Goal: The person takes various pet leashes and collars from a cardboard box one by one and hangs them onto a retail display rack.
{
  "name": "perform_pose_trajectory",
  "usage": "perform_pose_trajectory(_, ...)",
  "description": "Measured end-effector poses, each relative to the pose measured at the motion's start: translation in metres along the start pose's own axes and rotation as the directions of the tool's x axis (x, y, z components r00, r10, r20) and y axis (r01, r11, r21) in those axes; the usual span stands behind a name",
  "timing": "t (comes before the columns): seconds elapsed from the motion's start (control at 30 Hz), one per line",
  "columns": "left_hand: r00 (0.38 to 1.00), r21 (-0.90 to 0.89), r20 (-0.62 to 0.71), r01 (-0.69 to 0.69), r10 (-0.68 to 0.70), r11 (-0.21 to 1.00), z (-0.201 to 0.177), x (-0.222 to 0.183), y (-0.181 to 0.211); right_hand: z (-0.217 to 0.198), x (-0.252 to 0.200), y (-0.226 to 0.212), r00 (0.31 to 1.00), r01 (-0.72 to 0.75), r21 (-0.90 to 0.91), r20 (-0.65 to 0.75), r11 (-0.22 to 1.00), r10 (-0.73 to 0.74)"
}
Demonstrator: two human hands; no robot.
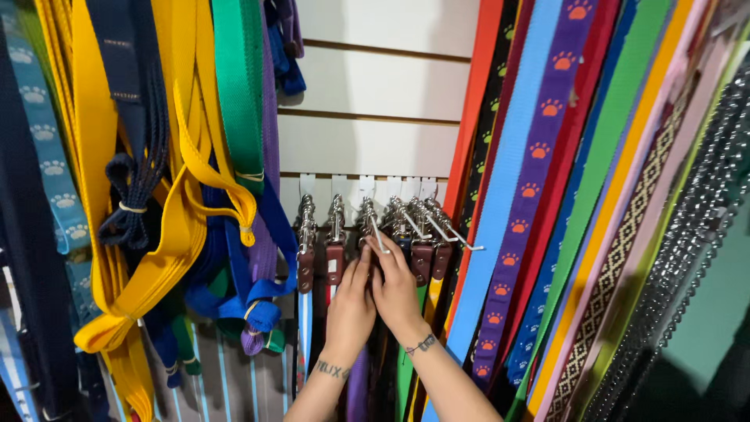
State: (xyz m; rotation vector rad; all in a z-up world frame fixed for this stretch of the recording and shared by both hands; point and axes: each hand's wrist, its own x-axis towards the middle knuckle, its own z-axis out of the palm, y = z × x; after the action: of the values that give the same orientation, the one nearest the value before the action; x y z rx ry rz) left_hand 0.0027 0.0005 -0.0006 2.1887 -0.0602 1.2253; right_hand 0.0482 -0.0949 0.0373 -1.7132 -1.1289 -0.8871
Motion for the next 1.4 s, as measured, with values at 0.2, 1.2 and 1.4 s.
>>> perform_pose_trajectory(0.2,0.999,0.115,-0.014,0.039,-0.038,0.993,0.014,-0.001,-0.001,0.007,-0.001,0.003,0.987,0.114,-0.106,-0.103,0.988,-0.125)
perform_pose_trajectory(1.2,0.559,0.345,0.377,0.655,-0.739,0.672,-0.215,-0.298,-0.093,0.164,-0.230,-0.085,0.929,0.142,0.289,0.291,0.947,-0.228)
perform_pose_trajectory(1.4,0.439,0.590,0.214,0.653,-0.872,0.474,-0.262,-0.362,-0.128,0.223,-0.270,-0.114,0.767,0.075,0.494,0.527,0.866,-0.367)
